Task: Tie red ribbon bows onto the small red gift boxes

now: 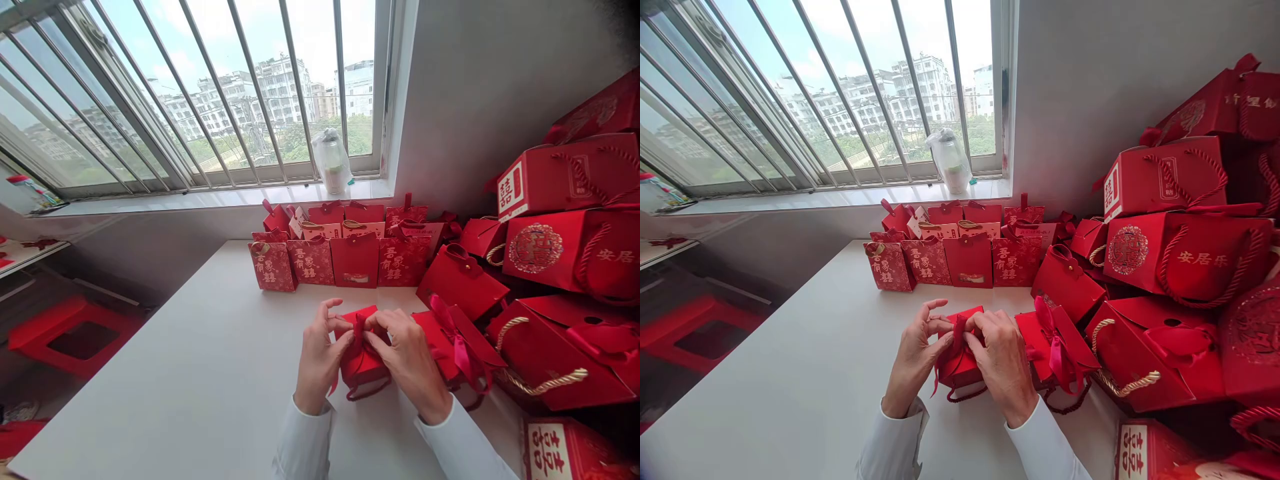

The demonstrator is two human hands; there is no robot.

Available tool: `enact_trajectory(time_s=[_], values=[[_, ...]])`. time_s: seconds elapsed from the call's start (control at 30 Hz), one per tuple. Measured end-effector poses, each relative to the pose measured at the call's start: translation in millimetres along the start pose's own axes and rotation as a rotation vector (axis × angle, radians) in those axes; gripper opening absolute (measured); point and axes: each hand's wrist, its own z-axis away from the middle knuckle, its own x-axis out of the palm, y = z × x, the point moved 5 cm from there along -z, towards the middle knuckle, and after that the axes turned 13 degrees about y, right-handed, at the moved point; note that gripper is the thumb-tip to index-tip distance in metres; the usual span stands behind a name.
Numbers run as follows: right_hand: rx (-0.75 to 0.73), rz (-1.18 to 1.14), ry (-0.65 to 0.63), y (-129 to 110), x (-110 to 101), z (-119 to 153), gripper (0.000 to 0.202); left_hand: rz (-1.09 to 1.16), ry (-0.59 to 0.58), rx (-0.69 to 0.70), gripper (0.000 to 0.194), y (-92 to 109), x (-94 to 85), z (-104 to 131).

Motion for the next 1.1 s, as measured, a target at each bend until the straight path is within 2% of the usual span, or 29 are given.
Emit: enact_trajectory(time_s=[0.2,0.27,0.3,0.4,0.47,0.6,0.77,0.97,1.03,1.1], values=[[0.017,0.043,-0.004,0.1,2.6,3.1,0.012,0.046,-0.086,-0.042,0.049,-3.4,-0.2,-6.9],[0.049,0.080,0.017,1.9,2.0,4.1,0.005,0.050,-0.097,-0.040,0.053,-3.3,0.3,-7.7],[0.059,0.091,0.030,2.5,1.5,4.3,0.008,0.055,-0.102,-0.036,0.054,-3.1,0.7,-7.9],[0.028,0.054,0.020,0.4,1.1,3.9,0.034,0.082,-0.117,-0.031,0.053,-3.6,2.0,-8.4],[-0.032,0.009,-0.008,-3.9,1.0,2.8,0.040,0.082,-0.120,-0.033,0.052,-4.8,2.6,-8.9],[-0.081,-0.006,-0.043,-7.6,1.1,0.9,0.028,0.041,-0.117,-0.020,0.053,-5.6,4.3,-9.3],[0.006,-0.056,-0.061,-1.8,3.1,-0.6,0.019,0.008,-0.085,-0.021,0.050,-4.8,5.7,-8.2],[0.135,-0.193,-0.076,5.8,2.9,-2.7,0.029,0.001,-0.093,0.009,0.046,-2.0,5.8,-7.3],[0.137,-0.205,-0.079,5.2,1.3,-3.4,0.034,-0.007,-0.100,0.022,0.047,-0.5,6.0,-7.1],[0.112,-0.209,-0.087,2.9,-0.5,-4.1,0.028,-0.008,-0.101,0.031,0.048,1.0,5.9,-6.9]])
